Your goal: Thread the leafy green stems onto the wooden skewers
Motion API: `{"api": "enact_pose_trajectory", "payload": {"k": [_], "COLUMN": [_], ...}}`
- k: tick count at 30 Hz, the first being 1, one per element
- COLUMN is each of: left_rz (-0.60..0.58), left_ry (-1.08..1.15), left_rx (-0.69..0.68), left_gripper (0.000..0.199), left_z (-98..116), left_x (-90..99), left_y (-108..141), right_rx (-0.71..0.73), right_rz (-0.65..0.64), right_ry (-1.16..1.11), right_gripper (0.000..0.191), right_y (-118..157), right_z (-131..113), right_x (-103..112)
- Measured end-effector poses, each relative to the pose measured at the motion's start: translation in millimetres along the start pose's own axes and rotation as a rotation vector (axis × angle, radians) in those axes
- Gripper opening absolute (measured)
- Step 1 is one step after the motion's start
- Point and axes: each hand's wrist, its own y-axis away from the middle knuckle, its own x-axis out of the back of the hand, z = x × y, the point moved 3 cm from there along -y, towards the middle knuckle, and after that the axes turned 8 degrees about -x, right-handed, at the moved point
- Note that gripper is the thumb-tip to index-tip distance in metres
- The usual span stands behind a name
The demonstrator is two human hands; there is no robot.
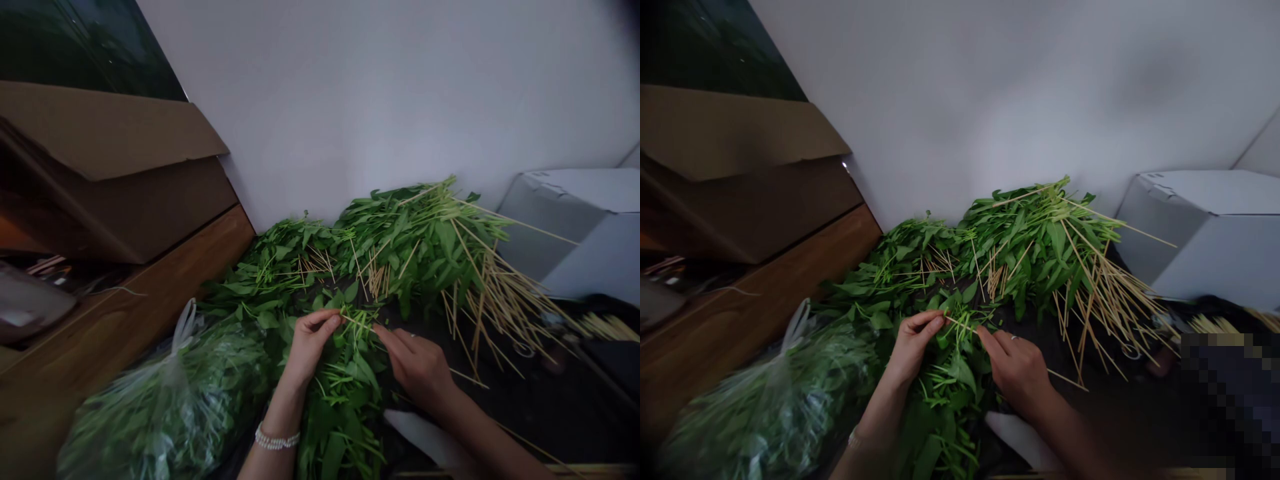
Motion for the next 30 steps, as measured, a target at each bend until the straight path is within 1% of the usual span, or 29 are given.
{"api": "enact_pose_trajectory", "payload": {"k": [4, 9, 13, 20, 27, 30], "left_rz": [0.003, 0.006, 0.004, 0.005, 0.029, -0.004], "left_ry": [-0.012, -0.037, -0.043, -0.068, 0.049, 0.047], "left_rx": [-0.016, -0.027, -0.029, -0.020, 0.112, 0.140], "left_gripper": [0.018, 0.016, 0.014, 0.015, 0.022, 0.023], "left_z": [1.2, 3.0, 1.9, -0.1, -3.8, -3.9], "left_x": [0.9, 1.1, 1.5, 0.3, -2.1, -5.4], "left_y": [-0.3, -1.2, -2.2, -2.1, 0.9, 1.9], "right_rx": [0.003, 0.000, 0.000, 0.003, 0.000, -0.001], "right_rz": [-0.013, 0.002, -0.017, -0.002, -0.005, -0.023], "right_ry": [0.001, 0.002, -0.012, 0.000, -0.006, -0.009], "right_gripper": [0.033, 0.032, 0.033, 0.033, 0.033, 0.034], "right_y": [-0.5, -1.1, -0.1, 2.4, 3.8, 5.4], "right_z": [-0.5, -1.3, -1.6, -2.2, -2.8, -3.1], "right_x": [0.0, 1.0, -0.5, -2.9, -4.2, -5.6]}}
